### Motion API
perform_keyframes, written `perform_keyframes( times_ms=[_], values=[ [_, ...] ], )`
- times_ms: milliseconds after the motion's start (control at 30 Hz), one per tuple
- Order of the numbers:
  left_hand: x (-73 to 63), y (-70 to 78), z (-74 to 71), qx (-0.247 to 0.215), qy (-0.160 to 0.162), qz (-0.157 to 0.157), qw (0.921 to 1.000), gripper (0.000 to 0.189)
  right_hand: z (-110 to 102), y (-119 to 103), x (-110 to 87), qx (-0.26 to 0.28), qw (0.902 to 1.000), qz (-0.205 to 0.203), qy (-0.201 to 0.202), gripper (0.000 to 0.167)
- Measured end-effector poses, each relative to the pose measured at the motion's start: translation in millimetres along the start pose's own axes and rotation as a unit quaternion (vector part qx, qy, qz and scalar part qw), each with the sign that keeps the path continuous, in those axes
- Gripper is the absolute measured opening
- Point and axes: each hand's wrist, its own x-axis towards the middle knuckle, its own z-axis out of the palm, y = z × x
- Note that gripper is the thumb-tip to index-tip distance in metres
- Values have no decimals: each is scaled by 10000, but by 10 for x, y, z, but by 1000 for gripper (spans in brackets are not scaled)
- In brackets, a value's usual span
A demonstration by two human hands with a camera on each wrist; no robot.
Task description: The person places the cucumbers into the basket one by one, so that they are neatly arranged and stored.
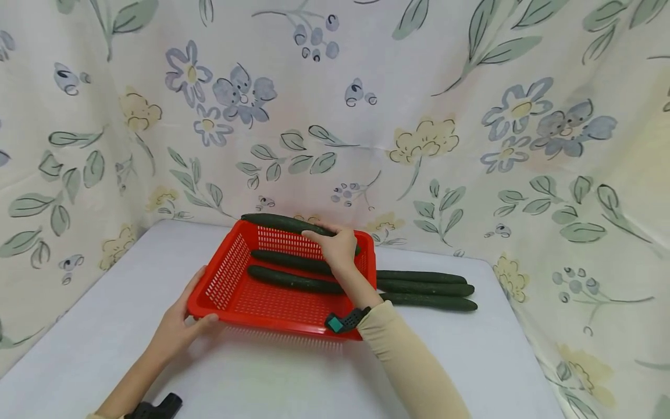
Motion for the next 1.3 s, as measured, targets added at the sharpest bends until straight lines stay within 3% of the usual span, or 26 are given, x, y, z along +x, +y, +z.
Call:
perform_keyframes(
  times_ms=[367,800,1300],
  values=[
    [20,-5,-7,-2,17,35,10000,107,148,232,25,-771,9957,498,-157,39],
    [31,20,0,5,-28,-15,10000,106,209,375,-15,-910,9824,1523,-575,32],
    [11,14,9,123,16,-41,9999,107,223,390,-7,-500,9906,1150,-542,42]
  ],
)
